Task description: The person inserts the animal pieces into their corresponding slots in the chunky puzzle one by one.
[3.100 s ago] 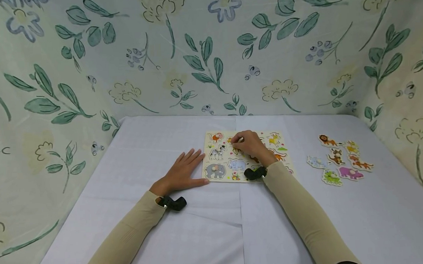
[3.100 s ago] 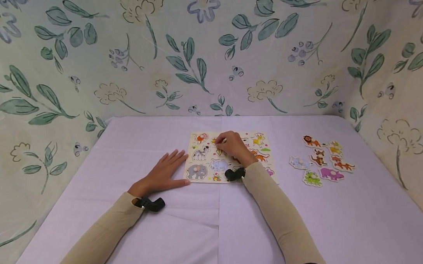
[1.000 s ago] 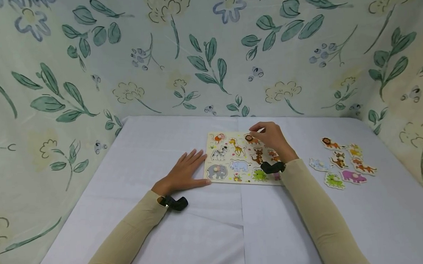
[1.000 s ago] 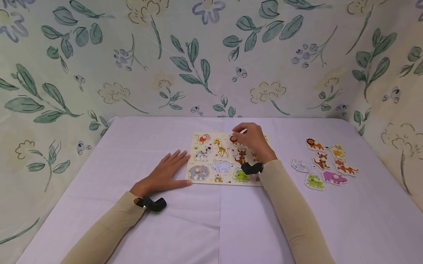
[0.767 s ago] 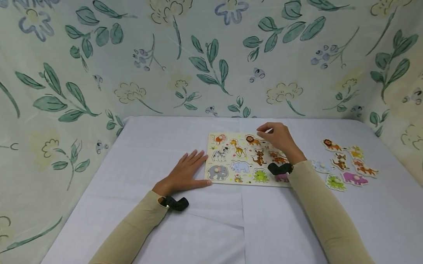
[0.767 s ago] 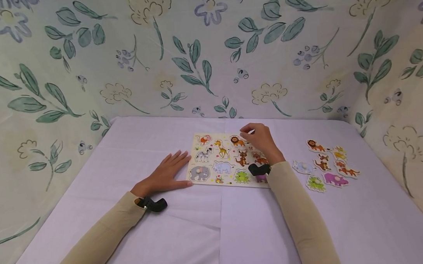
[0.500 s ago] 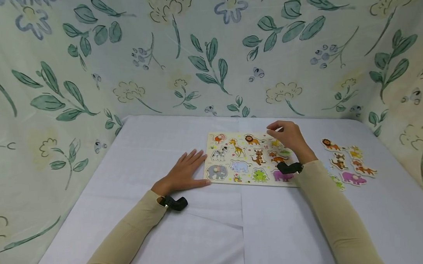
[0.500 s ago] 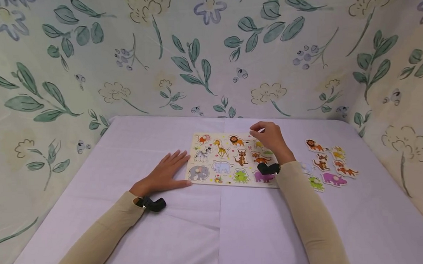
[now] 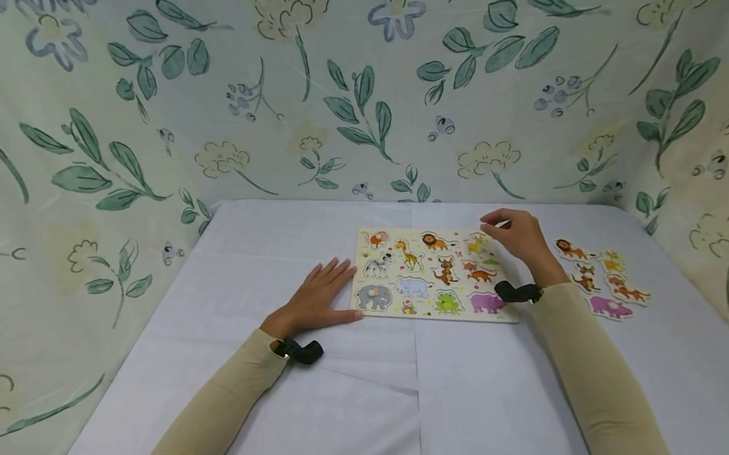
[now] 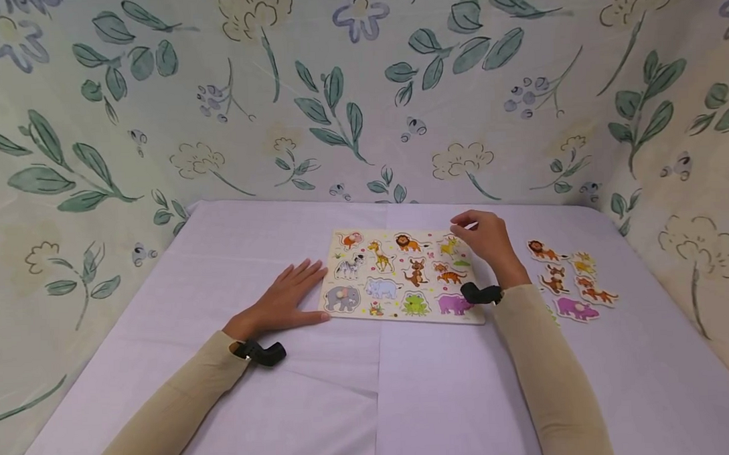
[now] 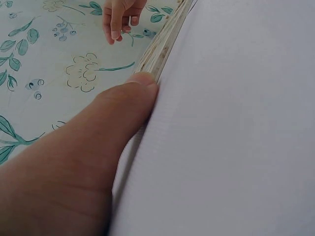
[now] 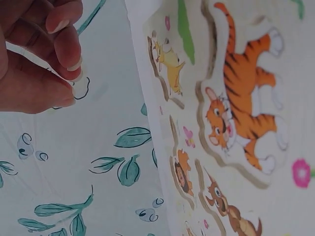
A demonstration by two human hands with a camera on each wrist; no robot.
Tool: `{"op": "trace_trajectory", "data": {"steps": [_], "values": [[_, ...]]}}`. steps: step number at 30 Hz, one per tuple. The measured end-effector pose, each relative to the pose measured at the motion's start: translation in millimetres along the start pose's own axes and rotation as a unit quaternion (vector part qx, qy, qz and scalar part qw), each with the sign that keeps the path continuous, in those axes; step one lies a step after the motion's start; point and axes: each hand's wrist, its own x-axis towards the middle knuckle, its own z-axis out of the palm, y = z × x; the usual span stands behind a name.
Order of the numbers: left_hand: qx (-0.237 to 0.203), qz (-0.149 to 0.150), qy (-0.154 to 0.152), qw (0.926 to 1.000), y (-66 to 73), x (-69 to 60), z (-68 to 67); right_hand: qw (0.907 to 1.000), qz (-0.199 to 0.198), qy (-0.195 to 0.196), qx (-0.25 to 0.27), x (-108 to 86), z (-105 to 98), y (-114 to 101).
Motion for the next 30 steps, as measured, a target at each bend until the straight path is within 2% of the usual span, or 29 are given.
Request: {"op": "trace_trajectory", "data": {"steps": [3, 5, 11, 14, 30], "values": [[0.000, -0.002, 0.001, 1.0000, -0.5, -0.9, -0.4, 0.9999, -0.012, 0.005, -0.008, 6.1, 5.8, 15.0], [0.000, -0.003, 0.004, 1.0000, -0.6, -1.0, -1.2, 0.9997, -0.012, 0.011, -0.019, 4.5, 4.0, 14.3], [0.008, 0.001, 0.009, 0.9999, 0.2, 0.9, -3.6, 0.9995, 0.018, -0.008, 0.024, -24.0, -30.1, -35.4], [0.007, -0.001, 0.010, 0.9999, 1.2, 1.6, -3.9, 0.9994, 0.026, -0.007, 0.020, -32.3, -38.5, -45.4], [0.004, 0.000, 0.007, 1.0000, 2.5, 0.1, -0.2, 0.9969, 0.077, 0.014, 0.010, -41.7, -56.9, -33.0]]}}
